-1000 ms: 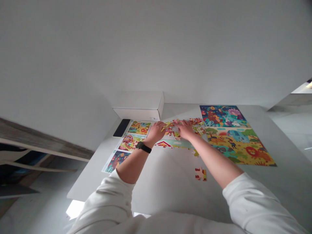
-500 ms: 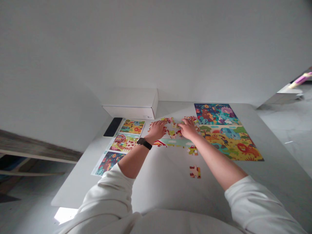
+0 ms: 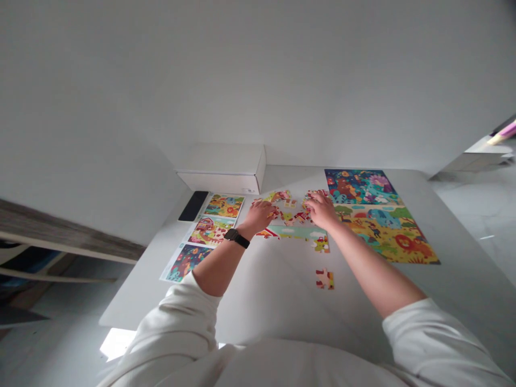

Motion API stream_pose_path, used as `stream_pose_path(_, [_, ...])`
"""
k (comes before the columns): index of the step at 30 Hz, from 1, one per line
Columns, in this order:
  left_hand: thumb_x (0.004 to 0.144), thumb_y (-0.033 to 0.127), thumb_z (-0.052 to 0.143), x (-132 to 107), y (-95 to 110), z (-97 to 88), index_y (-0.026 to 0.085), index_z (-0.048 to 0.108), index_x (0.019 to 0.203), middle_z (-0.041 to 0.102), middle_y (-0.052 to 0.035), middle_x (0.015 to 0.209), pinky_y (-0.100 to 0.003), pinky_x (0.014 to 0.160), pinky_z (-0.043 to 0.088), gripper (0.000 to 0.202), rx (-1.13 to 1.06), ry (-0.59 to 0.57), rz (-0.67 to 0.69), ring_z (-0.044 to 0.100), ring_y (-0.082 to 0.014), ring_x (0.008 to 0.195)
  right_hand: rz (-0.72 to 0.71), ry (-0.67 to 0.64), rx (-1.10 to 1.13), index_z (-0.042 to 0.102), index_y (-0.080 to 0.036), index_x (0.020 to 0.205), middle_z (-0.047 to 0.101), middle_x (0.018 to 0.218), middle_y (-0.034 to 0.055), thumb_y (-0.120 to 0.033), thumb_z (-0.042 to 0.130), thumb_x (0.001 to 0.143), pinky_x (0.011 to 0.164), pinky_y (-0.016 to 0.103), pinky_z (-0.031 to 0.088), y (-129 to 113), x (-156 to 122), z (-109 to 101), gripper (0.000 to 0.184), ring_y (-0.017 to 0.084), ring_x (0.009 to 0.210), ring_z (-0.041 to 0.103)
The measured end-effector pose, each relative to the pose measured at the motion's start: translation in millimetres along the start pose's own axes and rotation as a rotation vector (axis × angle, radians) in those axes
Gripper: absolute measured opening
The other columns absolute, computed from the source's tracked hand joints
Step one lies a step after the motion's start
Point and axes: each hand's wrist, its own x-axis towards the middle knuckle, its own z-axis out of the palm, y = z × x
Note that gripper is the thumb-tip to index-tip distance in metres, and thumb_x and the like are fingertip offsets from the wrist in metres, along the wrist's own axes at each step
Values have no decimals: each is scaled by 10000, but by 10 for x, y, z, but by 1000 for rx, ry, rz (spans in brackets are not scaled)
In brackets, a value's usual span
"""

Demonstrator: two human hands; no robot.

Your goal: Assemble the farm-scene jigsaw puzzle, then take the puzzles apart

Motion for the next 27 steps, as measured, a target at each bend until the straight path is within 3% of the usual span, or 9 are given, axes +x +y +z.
stream_pose_path(5, [1011, 224, 574, 12, -147, 76, 289, 768, 1333, 666, -103, 1440, -452, 1224, 421, 381, 37, 51, -52, 552, -280, 1371, 17, 48, 6, 823, -276, 1266, 610, 1522, 123, -123, 551, 964, 1256, 564, 397, 233, -403, -123, 435, 342, 1430, 538])
stream_pose_path(8, [1004, 212, 581, 1, -124, 106, 267, 778, 1304, 691, -111, 1410, -484, 1213, 441, 363, 24, 123, -42, 579, -296, 1339, 14, 50, -12, 836, -288, 1241, 630, 1493, 108, -92, 561, 950, 1256, 545, 407, 276, -599, -169, 446, 330, 1397, 563])
stream_pose_path(11, [987, 181, 591, -21, -4, 135, 255, 796, 1266, 715, -111, 1407, -526, 1203, 458, 354, -29, 171, 63, 611, -308, 1328, 3, 29, -22, 834, -319, 1247, 615, 1518, 90, -77, 569, 949, 1255, 543, 409, 224, -697, -190, 467, 327, 1429, 540])
stream_pose_path(14, [1000, 180, 583, -49, 133, 170, 251, 813, 1228, 765, -96, 1338, -506, 1189, 484, 332, -101, 107, 261, 660, -285, 1300, 13, 0, -37, 826, -322, 1270, 588, 1553, 98, -64, 568, 947, 1271, 575, 383, 128, -729, -199, 488, 337, 1486, 497])
stream_pose_path(16, [1033, 263, 595, -69, 189, 189, 242, 822, 1211, 790, -99, 1286, -487, 1164, 508, 290, -126, 62, 342, 691, -279, 1263, 40, -14, -56, 824, -311, 1282, 578, 1564, 114, -57, 562, 943, 1281, 619, 351, 67, -742, -199, 498, 358, 1500, 485])
stream_pose_path(19, [1066, 377, 583, -83, 226, 194, 237, 835, 1165, 801, -107, 1257, -491, 1139, 526, 305, -123, 84, 315, 710, -285, 1234, 91, -16, -76, 809, -306, 1327, 588, 1549, 132, -63, 571, 937, 1284, 661, 322, -10, -774, -173, 518, 385, 1474, 505])
stream_pose_path(22, [1082, 394, 554, -44, 294, 191, 232, 836, 1135, 804, -108, 1229, -489, 1140, 525, 329, -107, 120, 264, 713, -280, 1224, 106, -26, -78, 789, -324, 1364, 609, 1523, 129, -55, 591, 913, 1291, 679, 296, -82, -798, -123, 561, 384, 1472, 504])
stream_pose_path(27, [1084, 362, 536, 158, 594, 277, 235, 762, 1347, 710, -116, 1468, -480, 1201, 494, 369, -106, 79, 299, 652, -285, 1362, 93, -47, -62, 800, -335, 1332, 610, 1535, 122, -49, 576, 908, 1289, 699, 291, -111, -793, -116, 558, 384, 1492, 493])
